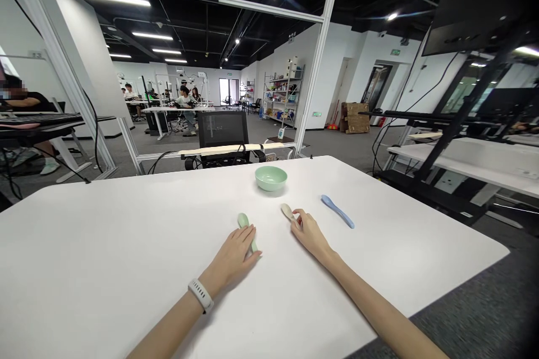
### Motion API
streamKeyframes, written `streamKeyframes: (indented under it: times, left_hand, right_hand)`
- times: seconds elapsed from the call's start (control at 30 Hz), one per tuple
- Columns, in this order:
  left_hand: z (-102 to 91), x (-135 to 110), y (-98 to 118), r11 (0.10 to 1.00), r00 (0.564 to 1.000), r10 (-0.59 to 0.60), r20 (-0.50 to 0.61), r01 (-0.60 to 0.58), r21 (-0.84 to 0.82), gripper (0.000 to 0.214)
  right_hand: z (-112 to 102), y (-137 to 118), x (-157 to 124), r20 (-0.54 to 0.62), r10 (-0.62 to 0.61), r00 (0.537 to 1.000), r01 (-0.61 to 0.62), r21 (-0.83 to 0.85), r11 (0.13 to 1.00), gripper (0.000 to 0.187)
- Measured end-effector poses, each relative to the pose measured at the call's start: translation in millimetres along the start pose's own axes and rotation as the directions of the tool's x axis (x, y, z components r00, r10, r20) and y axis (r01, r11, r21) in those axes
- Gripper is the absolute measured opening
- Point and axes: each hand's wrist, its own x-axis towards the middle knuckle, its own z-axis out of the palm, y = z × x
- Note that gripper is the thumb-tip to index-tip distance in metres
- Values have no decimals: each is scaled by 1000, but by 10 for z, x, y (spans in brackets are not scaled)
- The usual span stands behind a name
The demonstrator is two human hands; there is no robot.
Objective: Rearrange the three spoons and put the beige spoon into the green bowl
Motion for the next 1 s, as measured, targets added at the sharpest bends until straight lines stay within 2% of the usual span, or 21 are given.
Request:
streamKeyframes:
  times: [0.23,0.43,0.53,1.0]
  left_hand:
    - [-2,-56,-78,1000,999,28,-38,-28,7,59]
    - [-33,-64,-61,1000,1000,-18,19,17,10,62]
    - [-33,-60,-49,1000,1000,-12,11,12,1,62]
    - [73,-72,-132,1000,1000,-3,-14,3,0,63]
  right_hand:
    - [-31,-47,-4,0,23,1000,-23,12,1000,35]
    - [-58,-71,-6,24,31,999,-31,7,1000,36]
    - [-63,-78,-3,28,40,999,-40,2,999,37]
    - [-65,-83,-1,33,15,999,-16,6,1000,35]
